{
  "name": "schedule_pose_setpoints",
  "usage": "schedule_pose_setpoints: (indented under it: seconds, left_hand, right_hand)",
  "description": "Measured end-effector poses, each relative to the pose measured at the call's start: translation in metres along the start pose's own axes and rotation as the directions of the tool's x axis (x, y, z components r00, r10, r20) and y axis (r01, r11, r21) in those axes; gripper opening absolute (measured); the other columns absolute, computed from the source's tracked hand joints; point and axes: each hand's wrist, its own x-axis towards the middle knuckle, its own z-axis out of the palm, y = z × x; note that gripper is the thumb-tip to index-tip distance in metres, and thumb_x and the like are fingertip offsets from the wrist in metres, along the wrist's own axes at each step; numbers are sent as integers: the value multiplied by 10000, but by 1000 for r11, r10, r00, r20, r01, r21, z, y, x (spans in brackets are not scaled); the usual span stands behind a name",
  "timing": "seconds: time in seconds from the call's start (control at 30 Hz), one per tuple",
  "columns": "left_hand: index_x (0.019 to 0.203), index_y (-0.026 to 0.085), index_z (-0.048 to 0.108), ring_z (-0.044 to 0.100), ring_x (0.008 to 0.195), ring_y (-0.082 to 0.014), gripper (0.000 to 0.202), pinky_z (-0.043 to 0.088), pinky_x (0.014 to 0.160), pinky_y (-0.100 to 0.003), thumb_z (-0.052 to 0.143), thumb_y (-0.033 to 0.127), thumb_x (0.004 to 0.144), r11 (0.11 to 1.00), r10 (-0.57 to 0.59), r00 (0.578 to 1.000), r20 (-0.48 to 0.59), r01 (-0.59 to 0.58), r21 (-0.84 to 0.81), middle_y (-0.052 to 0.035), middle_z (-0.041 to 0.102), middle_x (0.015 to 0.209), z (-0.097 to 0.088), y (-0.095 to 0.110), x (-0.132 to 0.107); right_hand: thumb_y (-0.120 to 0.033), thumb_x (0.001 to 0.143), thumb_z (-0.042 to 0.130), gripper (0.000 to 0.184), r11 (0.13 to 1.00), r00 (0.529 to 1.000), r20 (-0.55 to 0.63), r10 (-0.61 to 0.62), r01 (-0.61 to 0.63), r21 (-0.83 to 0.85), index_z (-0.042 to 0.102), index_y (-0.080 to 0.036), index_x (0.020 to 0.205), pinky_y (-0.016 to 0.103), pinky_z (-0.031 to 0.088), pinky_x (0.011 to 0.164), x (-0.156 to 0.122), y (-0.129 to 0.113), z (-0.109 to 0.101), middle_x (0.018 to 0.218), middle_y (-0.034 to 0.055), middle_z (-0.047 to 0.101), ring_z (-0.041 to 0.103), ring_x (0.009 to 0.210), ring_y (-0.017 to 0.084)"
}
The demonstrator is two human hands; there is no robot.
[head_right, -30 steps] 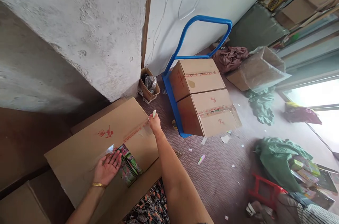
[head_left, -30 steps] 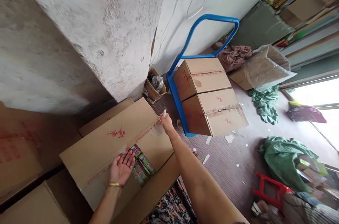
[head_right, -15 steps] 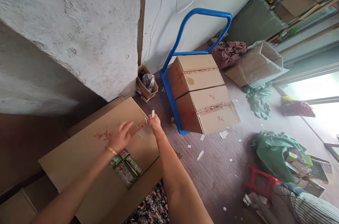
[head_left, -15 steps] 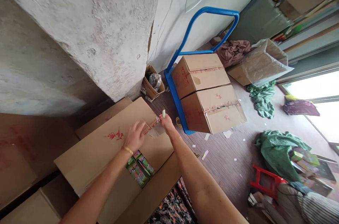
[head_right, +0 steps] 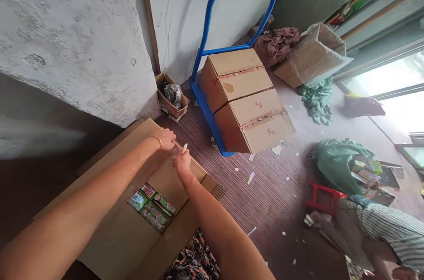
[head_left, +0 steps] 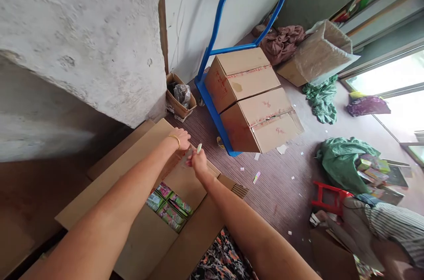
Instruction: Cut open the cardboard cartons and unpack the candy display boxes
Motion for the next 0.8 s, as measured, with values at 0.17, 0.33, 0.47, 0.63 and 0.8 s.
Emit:
schedule_pose_setpoints:
  seconds: [0.17,0.33,0.47,0.63,0.8]
  left_hand:
    - [969,165,744,628,980,-277,407,479,842,-346,467,414,803,997,-60,989,132,65,-38,-155,688,1040,-7,7,20]
    - [964,82,741,637,940,-315,506,484,790,-355,489,483,789,995,-85,988,129,91,-40,-228,681,990,-7,21,10]
    - [930,185,752,630,927,-266,459,460,785,-318,480,532,799,999,-21,998,55,23,-49,-147,702,959,-8,23,-12]
    - [824,214,731,609,887,-208,372,407,684,-262,466,475,814,998,19,999,-42,-21,-58,-79,695,899,-4,13,-34]
    - [790,207,696,589,891,-192,253,396,666,-268,509,377,792,995,58,995,-85,-65,-78,-57,666,905,2,3,-41]
  right_hand:
    - [-247,903,377,42,996,996,-9,83,-83,43,408,-237,877,252,488,403,-10,9,5,535,-50,549,577,419,149]
    - [-216,896,395,61,994,997,34,71,-74,78,391,-249,845,242,477,376,-9,6,0,506,-63,554,554,376,143]
    - [-214,886,423,39,993,996,64,56,-62,96,401,-245,876,224,476,386,-9,8,-3,515,-69,567,573,393,136]
    - [-213,882,432,40,991,992,108,63,-75,108,401,-233,897,229,484,416,-9,9,-7,530,-61,590,594,420,144]
    - [-189,887,412,34,978,981,183,67,-101,181,400,-218,901,236,514,475,-10,8,-15,518,-61,579,603,436,137]
